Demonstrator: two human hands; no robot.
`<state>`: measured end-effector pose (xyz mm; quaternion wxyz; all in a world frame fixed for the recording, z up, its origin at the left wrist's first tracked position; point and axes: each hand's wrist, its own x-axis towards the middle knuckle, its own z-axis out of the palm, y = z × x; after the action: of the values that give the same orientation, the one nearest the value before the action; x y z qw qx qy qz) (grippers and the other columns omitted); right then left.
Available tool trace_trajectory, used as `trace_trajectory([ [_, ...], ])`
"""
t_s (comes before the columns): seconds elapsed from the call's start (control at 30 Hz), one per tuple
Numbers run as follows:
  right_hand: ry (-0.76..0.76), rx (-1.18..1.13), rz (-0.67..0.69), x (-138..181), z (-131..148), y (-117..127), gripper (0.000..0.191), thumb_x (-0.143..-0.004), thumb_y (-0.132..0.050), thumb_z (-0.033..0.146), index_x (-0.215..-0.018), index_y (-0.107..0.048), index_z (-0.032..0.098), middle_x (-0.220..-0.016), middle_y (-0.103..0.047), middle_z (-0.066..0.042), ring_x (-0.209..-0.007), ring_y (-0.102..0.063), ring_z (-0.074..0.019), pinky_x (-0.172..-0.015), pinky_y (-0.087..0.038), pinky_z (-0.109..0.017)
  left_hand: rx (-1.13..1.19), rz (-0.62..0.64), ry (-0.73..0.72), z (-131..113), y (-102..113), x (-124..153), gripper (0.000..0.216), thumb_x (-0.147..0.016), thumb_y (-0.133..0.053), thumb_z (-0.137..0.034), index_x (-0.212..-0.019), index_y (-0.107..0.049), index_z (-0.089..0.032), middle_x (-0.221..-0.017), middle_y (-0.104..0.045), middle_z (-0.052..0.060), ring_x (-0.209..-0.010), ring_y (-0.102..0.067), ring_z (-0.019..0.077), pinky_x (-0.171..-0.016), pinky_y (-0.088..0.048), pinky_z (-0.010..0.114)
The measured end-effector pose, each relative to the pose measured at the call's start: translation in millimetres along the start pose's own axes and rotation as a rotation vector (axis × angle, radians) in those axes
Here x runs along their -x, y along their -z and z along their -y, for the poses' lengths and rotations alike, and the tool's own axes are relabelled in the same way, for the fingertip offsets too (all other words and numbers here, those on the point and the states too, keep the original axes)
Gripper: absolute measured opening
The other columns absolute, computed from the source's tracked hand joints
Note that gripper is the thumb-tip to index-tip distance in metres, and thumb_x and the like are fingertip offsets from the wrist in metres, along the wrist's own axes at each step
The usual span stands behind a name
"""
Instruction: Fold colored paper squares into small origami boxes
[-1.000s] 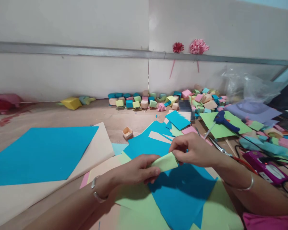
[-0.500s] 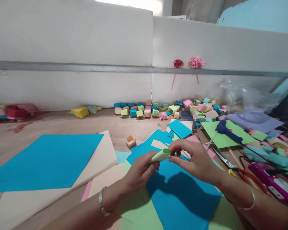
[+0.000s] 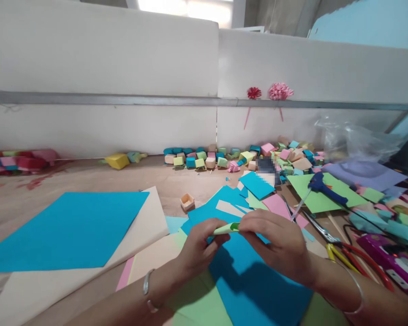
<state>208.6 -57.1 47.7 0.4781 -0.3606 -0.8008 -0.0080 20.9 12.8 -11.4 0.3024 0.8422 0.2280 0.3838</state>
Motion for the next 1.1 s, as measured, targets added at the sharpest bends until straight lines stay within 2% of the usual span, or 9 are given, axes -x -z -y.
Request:
trace_trajectory([
  [0.3, 0.025, 0.002, 0.028, 4, -3, 0, 0.018, -0.082, -0.059, 0.000, -0.094, -0.066, 0.012, -0.093, -0.071, -0.010, -0.087, -0.066, -0.0152, -0.080, -0.054, -0.026, -0.063, 0.020, 0.004, 0, -2, 2, 0.009, -0.087, -0.055, -0.020, -0.081, -0.062, -0.018, -0.071, -0.066, 0.001, -0.064, -0.059, 0.0132, -0.059, -0.044, 0.022],
  [0.4, 0.050, 0.032, -0.007, 5, -2, 0, 0.020, -0.082, -0.058, 0.000, -0.094, -0.067, 0.012, -0.089, -0.071, -0.009, -0.082, -0.067, -0.0149, -0.074, -0.055, -0.025, -0.039, 0.006, -0.013, -7, 1, 1, 0.017, -0.090, -0.055, -0.029, -0.102, -0.062, -0.020, -0.094, -0.071, 0.005, -0.085, -0.065, 0.0183, -0.075, -0.049, 0.028],
  [0.47, 0.056, 0.045, -0.002, 5, 0, 0, 0.021, -0.082, -0.058, 0.000, -0.096, -0.067, 0.013, -0.089, -0.071, -0.009, -0.080, -0.067, -0.0154, -0.071, -0.055, -0.025, -0.051, -0.026, -0.070, -13, 4, 2, 0.026, -0.091, -0.054, -0.033, -0.114, -0.059, -0.022, -0.108, -0.070, 0.007, -0.100, -0.064, 0.0208, -0.091, -0.046, 0.034],
  [0.57, 0.050, 0.058, 0.045, 8, 3, 0, 0.020, -0.085, -0.056, 0.005, -0.100, -0.066, 0.016, -0.089, -0.071, -0.008, -0.079, -0.066, -0.0163, -0.067, -0.054, -0.027, -0.120, -0.084, -0.159, -21, 10, 2, 0.023, -0.090, -0.057, -0.026, -0.113, -0.059, -0.024, -0.107, -0.071, 0.005, -0.108, -0.063, 0.0210, -0.104, -0.038, 0.040],
  [0.7, -0.048, 0.034, 0.164, 15, 8, 3, 0.023, -0.093, -0.048, 0.015, -0.109, -0.061, 0.022, -0.091, -0.071, -0.004, -0.080, -0.065, -0.0163, -0.070, -0.053, -0.029, -0.196, -0.157, -0.273, -27, 16, 1, 0.023, -0.085, -0.061, -0.016, -0.107, -0.062, -0.023, -0.096, -0.074, 0.003, -0.103, -0.065, 0.0204, -0.102, -0.039, 0.041],
  [0.77, 0.054, 0.059, 0.200, 18, 7, 4, 0.031, -0.094, -0.043, 0.017, -0.121, -0.057, 0.022, -0.098, -0.071, -0.007, -0.087, -0.065, -0.0194, -0.074, -0.053, -0.033, -0.189, -0.176, -0.313, -28, 17, -1, 0.022, -0.085, -0.059, -0.013, -0.105, -0.063, -0.023, -0.095, -0.075, 0.002, -0.102, -0.066, 0.0193, -0.101, -0.039, 0.039],
  [0.87, 0.241, 0.123, 0.176, 19, 6, 5, 0.041, -0.092, -0.039, 0.014, -0.132, -0.050, 0.013, -0.104, -0.070, -0.014, -0.095, -0.064, -0.0242, -0.076, -0.053, -0.038, -0.184, -0.191, -0.340, -29, 18, -1, 0.022, -0.086, -0.056, -0.011, -0.103, -0.064, -0.022, -0.094, -0.075, 0.002, -0.100, -0.067, 0.0184, -0.100, -0.040, 0.039],
  [0.97, 0.301, 0.156, 0.146, 17, 5, 5, 0.042, -0.090, -0.040, 0.011, -0.131, -0.049, 0.008, -0.099, -0.070, -0.015, -0.093, -0.065, -0.0245, -0.075, -0.054, -0.039, -0.178, -0.189, -0.335, -30, 18, -1, 0.018, -0.088, -0.056, -0.015, -0.101, -0.066, -0.023, -0.093, -0.075, 0.003, -0.099, -0.067, 0.0192, -0.098, -0.042, 0.039],
  [1.1, 0.333, 0.201, 0.097, 19, 4, 4, 0.042, -0.090, -0.037, 0.011, -0.130, -0.050, 0.011, -0.098, -0.071, -0.014, -0.095, -0.065, -0.0241, -0.076, -0.056, -0.040, -0.157, -0.181, -0.330, -32, 18, -2, 0.016, -0.090, -0.055, -0.018, -0.099, -0.067, -0.023, -0.092, -0.075, 0.003, -0.096, -0.067, 0.0193, -0.092, -0.045, 0.039],
])
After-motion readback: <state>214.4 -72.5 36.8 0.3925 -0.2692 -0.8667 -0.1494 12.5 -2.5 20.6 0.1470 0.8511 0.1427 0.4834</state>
